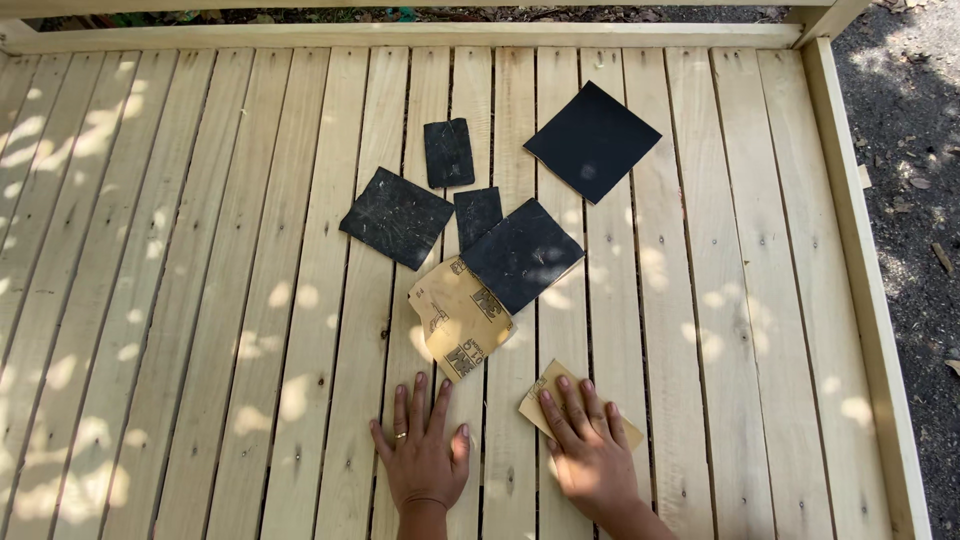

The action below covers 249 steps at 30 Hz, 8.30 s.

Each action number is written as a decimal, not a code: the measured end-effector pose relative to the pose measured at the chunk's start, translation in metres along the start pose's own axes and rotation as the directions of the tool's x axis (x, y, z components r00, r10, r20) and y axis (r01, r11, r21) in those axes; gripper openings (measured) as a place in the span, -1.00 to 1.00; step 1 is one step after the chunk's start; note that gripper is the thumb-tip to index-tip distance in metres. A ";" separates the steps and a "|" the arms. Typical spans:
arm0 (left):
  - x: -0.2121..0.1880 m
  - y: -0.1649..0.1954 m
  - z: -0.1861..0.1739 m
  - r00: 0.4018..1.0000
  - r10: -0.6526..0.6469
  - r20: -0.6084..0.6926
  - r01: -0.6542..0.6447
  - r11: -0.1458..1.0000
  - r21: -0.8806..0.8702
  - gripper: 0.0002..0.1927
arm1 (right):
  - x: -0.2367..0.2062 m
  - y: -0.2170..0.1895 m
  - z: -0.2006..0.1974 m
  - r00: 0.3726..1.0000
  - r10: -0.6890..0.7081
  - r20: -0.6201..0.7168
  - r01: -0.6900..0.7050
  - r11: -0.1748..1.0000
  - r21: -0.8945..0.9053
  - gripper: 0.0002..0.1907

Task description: The person folds and tears a sheet of sandpaper into smaller pieces, then sands the wooden slats of a bed frame by hand, rubbing the sandpaper along the slats and moving between pieces of sandpaper as they work across the frame.

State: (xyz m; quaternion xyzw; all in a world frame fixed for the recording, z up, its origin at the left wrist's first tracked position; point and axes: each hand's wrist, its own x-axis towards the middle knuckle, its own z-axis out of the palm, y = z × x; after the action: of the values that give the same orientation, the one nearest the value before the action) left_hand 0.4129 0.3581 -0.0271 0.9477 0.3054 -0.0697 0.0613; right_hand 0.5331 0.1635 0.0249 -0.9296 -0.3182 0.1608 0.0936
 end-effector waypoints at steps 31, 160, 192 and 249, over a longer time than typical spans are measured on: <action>-0.040 -0.047 -0.021 0.984 -0.129 -0.119 0.121 0.990 -0.079 -0.34 | 0.135 -0.071 -0.039 0.991 0.006 -0.131 -0.005 1.000 0.010 -0.37; -0.036 -0.044 -0.016 0.977 -0.208 0.051 0.213 0.969 -0.123 -0.29 | 0.012 -0.051 -0.029 0.958 0.275 0.083 -0.195 0.409 0.892 -0.73; -0.033 -0.046 -0.008 0.981 -0.192 -0.003 0.190 0.976 -0.104 -0.29 | 0.017 -0.055 -0.022 0.934 0.273 0.230 -0.201 0.935 -0.293 0.18; -0.029 -0.047 -0.006 0.981 -0.193 0.006 0.192 0.971 -0.144 -0.28 | 0.052 -0.075 -0.016 0.893 0.235 0.383 -0.236 0.971 -0.045 -0.50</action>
State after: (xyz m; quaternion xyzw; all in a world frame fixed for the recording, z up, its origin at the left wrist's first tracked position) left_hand 0.3630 0.3804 -0.0200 0.9071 0.4001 -0.0495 0.1213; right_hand 0.5359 0.2530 0.0484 -0.9112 -0.2154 0.3511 0.0100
